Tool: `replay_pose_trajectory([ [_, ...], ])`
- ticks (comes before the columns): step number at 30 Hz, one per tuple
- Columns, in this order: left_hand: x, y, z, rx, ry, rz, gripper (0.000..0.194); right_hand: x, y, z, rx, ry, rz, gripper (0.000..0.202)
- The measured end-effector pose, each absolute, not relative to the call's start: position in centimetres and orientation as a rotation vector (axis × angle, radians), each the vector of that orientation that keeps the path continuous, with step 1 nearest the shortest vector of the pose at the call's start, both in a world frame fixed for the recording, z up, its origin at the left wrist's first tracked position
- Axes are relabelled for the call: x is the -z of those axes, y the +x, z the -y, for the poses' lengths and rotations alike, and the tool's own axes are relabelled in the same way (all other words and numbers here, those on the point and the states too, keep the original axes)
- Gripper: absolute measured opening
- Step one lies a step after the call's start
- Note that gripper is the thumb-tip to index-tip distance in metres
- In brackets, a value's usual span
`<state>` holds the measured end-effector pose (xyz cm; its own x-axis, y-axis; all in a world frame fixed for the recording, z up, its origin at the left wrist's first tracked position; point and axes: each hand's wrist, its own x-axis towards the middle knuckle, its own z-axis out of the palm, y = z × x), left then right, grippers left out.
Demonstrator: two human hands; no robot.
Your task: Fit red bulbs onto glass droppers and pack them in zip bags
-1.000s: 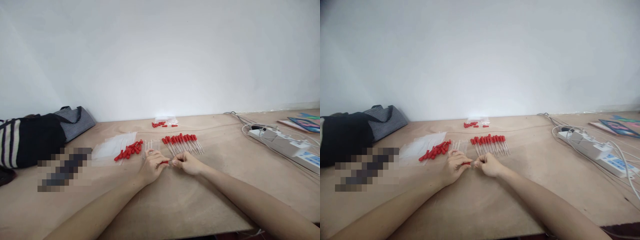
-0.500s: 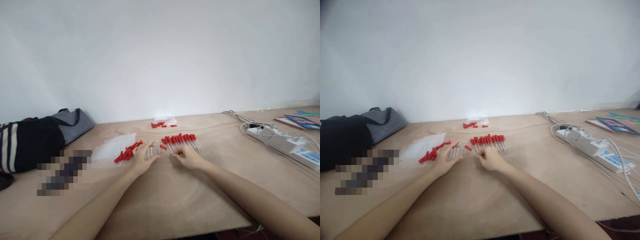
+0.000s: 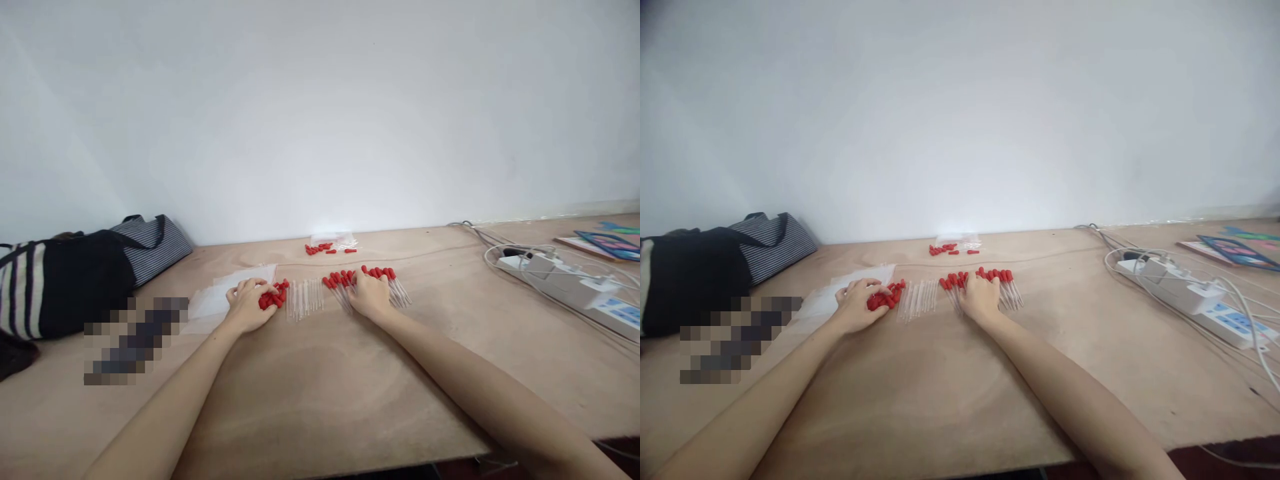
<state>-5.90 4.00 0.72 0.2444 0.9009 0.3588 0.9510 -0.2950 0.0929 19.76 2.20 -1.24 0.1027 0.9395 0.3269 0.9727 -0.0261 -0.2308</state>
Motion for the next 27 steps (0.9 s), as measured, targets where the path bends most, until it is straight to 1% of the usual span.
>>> replay_pose_trajectory([
  [4, -0.5, -6.1, -4.2, 0.464, -2.486, 1.609, 0.016, 0.8, 18.4, -1.8, 0.167, -1.879, 1.95, 0.023],
  [7, -0.4, -6.3, -4.5, 0.449, -2.535, 1.516, 0.011, 0.4, 16.4, -1.9, 0.141, -1.852, 2.012, 0.026],
  [12, -0.4, -6.3, -4.6, 0.518, -2.584, 1.382, 0.007, 0.0, 13.9, -3.3, -0.059, -1.991, 2.018, 0.021],
  [20, -0.6, -5.4, -4.3, 0.849, -2.665, 1.276, 0.011, -0.7, 13.2, -5.0, -0.228, -2.088, 2.018, 0.019],
  [27, -0.4, -4.3, -3.2, 1.043, -2.765, 1.182, 0.025, -2.0, 14.5, -3.5, -0.19, -2.02, 2.011, 0.021],
])
